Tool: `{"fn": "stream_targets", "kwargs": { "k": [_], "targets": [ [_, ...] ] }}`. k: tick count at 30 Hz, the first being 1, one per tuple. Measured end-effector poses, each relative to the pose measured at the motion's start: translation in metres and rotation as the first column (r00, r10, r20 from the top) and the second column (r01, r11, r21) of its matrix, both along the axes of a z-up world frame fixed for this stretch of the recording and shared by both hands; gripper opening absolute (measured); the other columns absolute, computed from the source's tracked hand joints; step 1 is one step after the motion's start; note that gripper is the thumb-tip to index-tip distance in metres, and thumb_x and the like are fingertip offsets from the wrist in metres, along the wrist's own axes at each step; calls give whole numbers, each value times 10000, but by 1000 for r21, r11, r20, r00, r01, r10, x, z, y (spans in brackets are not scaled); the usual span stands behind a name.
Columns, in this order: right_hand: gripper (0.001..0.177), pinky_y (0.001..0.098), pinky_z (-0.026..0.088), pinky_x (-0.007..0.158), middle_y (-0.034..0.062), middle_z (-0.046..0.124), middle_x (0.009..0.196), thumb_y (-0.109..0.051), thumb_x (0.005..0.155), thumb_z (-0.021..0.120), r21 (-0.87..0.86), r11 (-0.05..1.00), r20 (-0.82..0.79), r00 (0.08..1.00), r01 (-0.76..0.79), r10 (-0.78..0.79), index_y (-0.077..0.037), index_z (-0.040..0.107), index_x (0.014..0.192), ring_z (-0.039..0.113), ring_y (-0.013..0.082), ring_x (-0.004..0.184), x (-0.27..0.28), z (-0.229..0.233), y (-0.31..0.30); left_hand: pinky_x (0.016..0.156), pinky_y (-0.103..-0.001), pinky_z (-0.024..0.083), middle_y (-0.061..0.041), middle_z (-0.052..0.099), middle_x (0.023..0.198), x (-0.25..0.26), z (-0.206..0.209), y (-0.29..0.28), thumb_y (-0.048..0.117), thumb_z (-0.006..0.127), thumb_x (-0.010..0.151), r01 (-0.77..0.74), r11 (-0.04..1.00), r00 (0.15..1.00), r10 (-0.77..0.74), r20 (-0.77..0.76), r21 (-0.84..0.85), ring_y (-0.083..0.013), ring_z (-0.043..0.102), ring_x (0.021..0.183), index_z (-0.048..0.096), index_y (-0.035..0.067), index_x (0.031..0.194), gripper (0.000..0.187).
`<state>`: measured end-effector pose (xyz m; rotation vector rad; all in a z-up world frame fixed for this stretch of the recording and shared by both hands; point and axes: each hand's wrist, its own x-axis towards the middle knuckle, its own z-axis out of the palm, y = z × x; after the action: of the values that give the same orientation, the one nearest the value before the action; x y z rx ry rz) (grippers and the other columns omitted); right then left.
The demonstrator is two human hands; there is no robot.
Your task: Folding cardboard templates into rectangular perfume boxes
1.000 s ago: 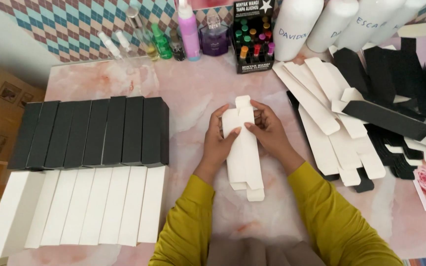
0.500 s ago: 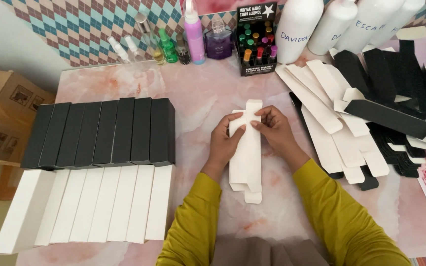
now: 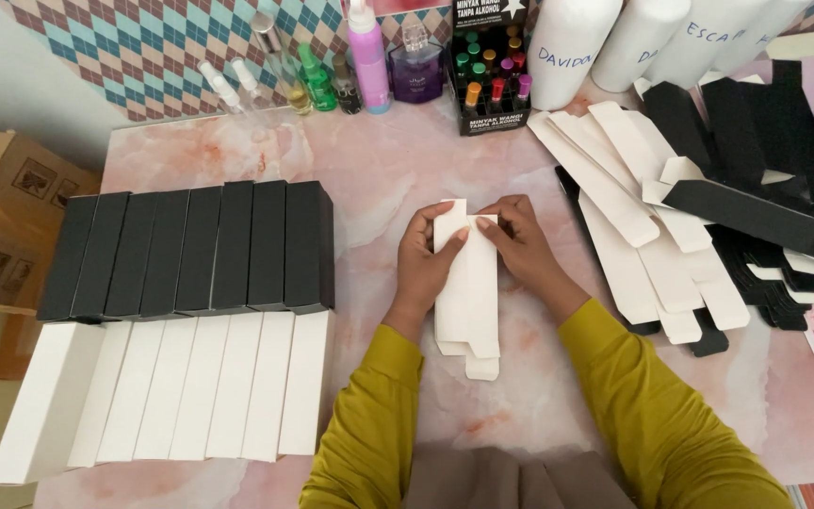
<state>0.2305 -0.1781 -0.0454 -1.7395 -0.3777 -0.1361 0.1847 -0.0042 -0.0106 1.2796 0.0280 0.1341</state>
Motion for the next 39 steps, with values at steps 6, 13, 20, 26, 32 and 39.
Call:
{"fn": "stream_targets", "kwargs": {
  "k": [6, 13, 20, 26, 32, 39],
  "targets": [
    [140, 344, 404, 942, 126, 495, 1074, -108, 996, 704, 96, 994, -10, 999, -45, 47, 26, 688, 960, 533, 203, 1027, 0, -1, -3, 973, -426, 552, -172, 644, 1219, -10, 20, -3, 132, 795, 897, -40, 983, 999, 38, 18, 178, -233, 633, 1124, 621, 68, 1312, 455],
    [155, 311, 428, 871, 102, 540, 954, -111, 988, 726, 198, 976, -25, 995, -87, 94, 19, 698, 907, 557, 172, 937, -1, 1, -2, 868, -328, 585, -131, 713, 1093, -4, 6, -1, 95, 762, 923, 10, 991, 1000, -6, -27, 134, -163, 656, 985, 654, 86, 1285, 379],
    [326, 337, 451, 890, 103, 622, 863, -261, 1088, 498, 231, 973, -235, 969, -24, 80, -34, 730, 1070, 583, 180, 901, -16, 30, 2, 805, -321, 597, -106, 707, 1030, -4, 11, 3, 140, 702, 971, -43, 999, 999, 43, -34, 13, -141, 647, 901, 644, 79, 1258, 299],
    [305, 375, 469, 941, 163, 691, 1052, -151, 955, 595, 265, 958, -164, 975, -105, 152, -1, 707, 1197, 617, 223, 1012, -10, 15, -1, 937, -379, 498, -131, 605, 1143, -7, 17, 3, 169, 649, 1013, -53, 994, 999, 51, 17, 97, -184, 575, 1048, 698, 101, 1207, 211],
    [530, 296, 493, 830, 115, 635, 1109, -136, 828, 829, 180, 971, 30, 987, -159, 156, -42, 667, 1323, 587, 153, 912, -11, 14, 3, 1191, -523, 298, -244, 418, 1459, -4, 10, 0, 204, 610, 1035, -49, 980, 986, 17, 164, 195, -391, 423, 1393, 719, 57, 1180, 233],
    [339, 339, 458, 922, 140, 513, 1158, -195, 955, 742, 135, 979, 172, 976, -154, 130, -41, 724, 1256, 519, 169, 976, -17, 26, 9, 823, -261, 477, -3, 629, 791, -1, -10, 1, 246, 646, 1023, 101, 990, 995, -103, 13, 98, -86, 571, 838, 758, 90, 1003, 193]
  ]
}}
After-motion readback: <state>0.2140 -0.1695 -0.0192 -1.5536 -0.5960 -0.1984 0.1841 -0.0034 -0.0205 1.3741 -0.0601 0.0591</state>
